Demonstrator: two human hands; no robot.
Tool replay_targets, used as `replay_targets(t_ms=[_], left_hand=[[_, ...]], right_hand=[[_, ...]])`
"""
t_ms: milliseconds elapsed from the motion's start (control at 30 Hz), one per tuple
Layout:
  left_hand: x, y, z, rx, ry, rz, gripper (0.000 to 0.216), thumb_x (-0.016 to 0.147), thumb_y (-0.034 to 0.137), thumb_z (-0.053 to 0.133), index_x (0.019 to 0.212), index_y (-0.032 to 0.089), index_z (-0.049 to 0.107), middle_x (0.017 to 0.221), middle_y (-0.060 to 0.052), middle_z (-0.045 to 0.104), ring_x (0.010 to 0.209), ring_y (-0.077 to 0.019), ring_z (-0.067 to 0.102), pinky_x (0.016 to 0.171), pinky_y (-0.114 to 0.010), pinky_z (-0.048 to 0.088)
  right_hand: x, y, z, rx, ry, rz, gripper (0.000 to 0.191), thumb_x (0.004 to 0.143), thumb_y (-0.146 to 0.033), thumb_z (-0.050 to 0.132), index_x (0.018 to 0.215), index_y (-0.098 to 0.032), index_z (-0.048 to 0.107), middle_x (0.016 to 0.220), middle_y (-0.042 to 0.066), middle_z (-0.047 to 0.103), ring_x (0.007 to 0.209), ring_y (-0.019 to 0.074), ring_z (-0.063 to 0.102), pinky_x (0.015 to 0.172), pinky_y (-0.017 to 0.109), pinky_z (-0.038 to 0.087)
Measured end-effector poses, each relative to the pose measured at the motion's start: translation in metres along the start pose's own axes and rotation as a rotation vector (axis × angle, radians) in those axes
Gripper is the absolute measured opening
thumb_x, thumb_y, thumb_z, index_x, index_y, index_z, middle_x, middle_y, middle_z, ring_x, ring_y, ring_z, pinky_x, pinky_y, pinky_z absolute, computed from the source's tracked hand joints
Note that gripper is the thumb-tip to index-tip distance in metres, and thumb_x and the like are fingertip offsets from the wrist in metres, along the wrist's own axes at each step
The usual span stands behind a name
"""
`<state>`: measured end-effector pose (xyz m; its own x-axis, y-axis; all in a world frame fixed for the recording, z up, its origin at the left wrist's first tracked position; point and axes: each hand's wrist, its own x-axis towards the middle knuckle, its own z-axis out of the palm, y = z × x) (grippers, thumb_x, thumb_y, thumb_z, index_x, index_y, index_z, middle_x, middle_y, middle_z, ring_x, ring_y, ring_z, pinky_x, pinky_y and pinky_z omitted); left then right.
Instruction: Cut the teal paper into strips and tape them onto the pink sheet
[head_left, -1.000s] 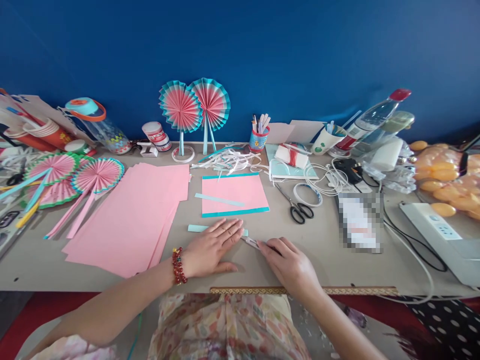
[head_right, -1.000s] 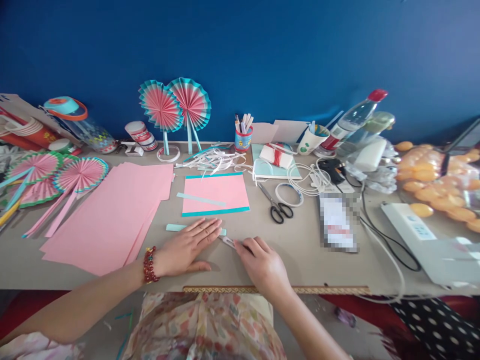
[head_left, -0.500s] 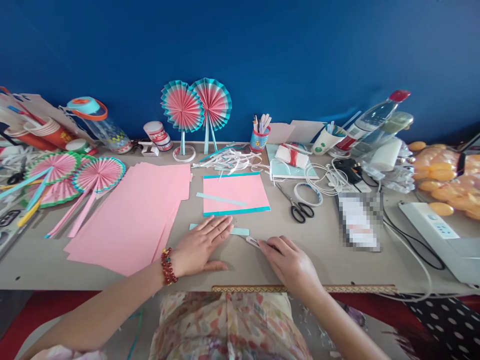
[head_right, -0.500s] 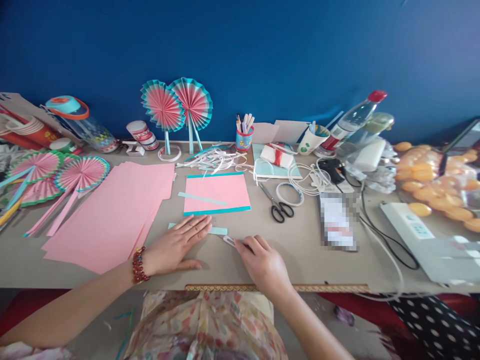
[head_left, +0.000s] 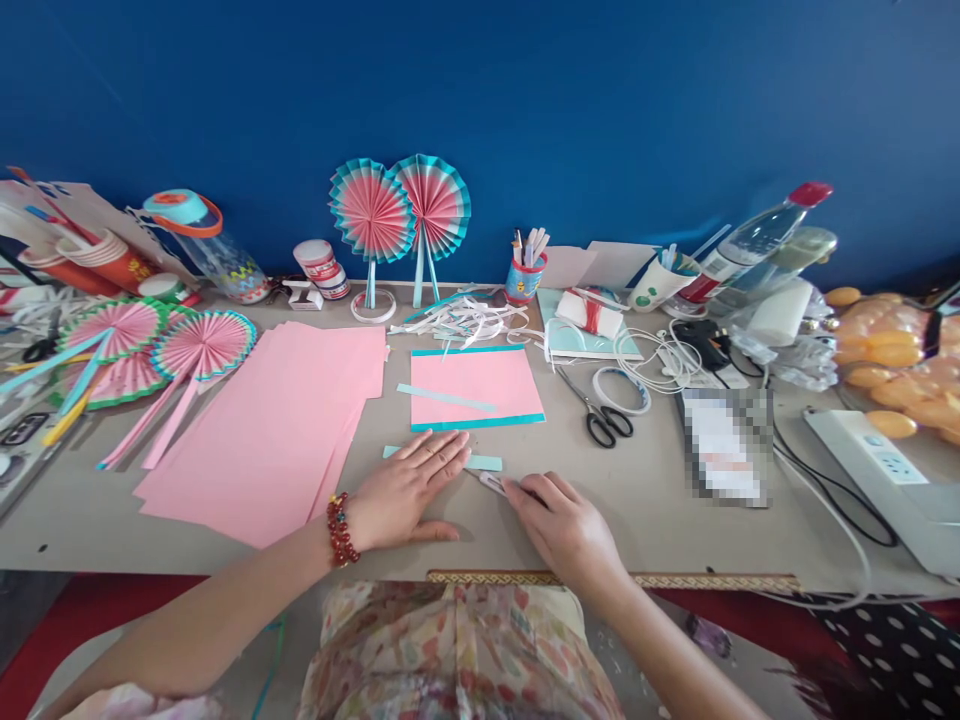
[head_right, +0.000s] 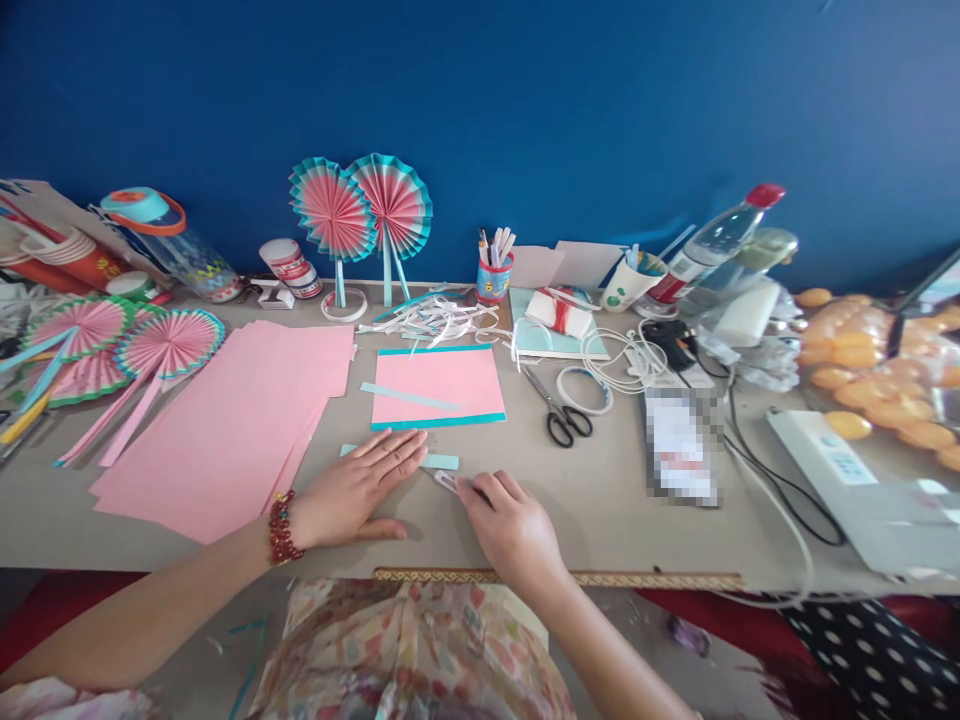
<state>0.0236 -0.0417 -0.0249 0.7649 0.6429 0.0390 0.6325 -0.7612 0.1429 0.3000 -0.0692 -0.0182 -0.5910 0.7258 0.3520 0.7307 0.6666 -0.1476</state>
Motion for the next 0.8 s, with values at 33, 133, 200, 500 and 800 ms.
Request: replay_targets(t_ms=[33, 133, 200, 500, 800], left_hand=[[0.000, 0.000, 0.000, -0.002, 0.000, -0.001, 0.096, 0.091, 0.078, 0.032, 0.160, 0.014, 0.011, 0.165, -0.011, 0.014, 0.152, -0.0275, 0.018, 0.124, -0.044, 0.012], [0.000, 0.000, 0.001, -0.010, -0.002, -0.005, 0.097, 0.090, 0.078, 0.032, 0.160, 0.015, 0.010, 0.165, -0.011, 0.014, 0.152, -0.0281, 0.018, 0.124, -0.044, 0.012], [0.001, 0.000, 0.000, -0.020, -0.006, -0.006, 0.097, 0.090, 0.078, 0.033, 0.160, 0.014, 0.008, 0.165, -0.012, 0.014, 0.152, -0.0283, 0.017, 0.124, -0.045, 0.012], [-0.015, -0.012, -0.018, -0.024, -0.001, -0.008, 0.090, 0.096, 0.069, 0.035, 0.160, 0.017, -0.001, 0.165, -0.013, 0.015, 0.152, -0.0269, 0.016, 0.125, -0.048, 0.009], [-0.019, -0.014, -0.005, 0.001, -0.006, -0.016, 0.093, 0.093, 0.074, 0.036, 0.160, 0.016, 0.006, 0.165, -0.011, 0.014, 0.152, -0.0267, 0.019, 0.124, -0.044, 0.012]], right_hand=[[0.001, -0.001, 0.001, 0.000, 0.001, 0.000, 0.027, 0.101, -0.015, 0.045, 0.112, -0.013, 0.070, 0.086, 0.008, 0.065, 0.079, 0.0160, 0.057, 0.071, 0.026, 0.050], [0.003, -0.004, 0.005, 0.004, 0.002, 0.001, 0.026, 0.100, -0.014, 0.047, 0.113, -0.013, 0.069, 0.086, 0.007, 0.065, 0.080, 0.0166, 0.057, 0.072, 0.026, 0.050], [0.004, -0.005, 0.006, 0.007, 0.004, 0.002, 0.025, 0.099, -0.014, 0.048, 0.113, -0.014, 0.069, 0.087, 0.007, 0.065, 0.081, 0.0168, 0.057, 0.072, 0.026, 0.050], [0.009, -0.007, 0.000, 0.060, -0.039, 0.024, 0.027, 0.098, -0.013, 0.047, 0.113, -0.014, 0.069, 0.088, 0.008, 0.065, 0.082, 0.0168, 0.058, 0.074, 0.026, 0.051], [0.014, -0.007, 0.000, 0.077, -0.042, 0.020, 0.030, 0.099, -0.012, 0.043, 0.114, -0.014, 0.069, 0.089, 0.008, 0.066, 0.081, 0.0175, 0.058, 0.071, 0.027, 0.052]])
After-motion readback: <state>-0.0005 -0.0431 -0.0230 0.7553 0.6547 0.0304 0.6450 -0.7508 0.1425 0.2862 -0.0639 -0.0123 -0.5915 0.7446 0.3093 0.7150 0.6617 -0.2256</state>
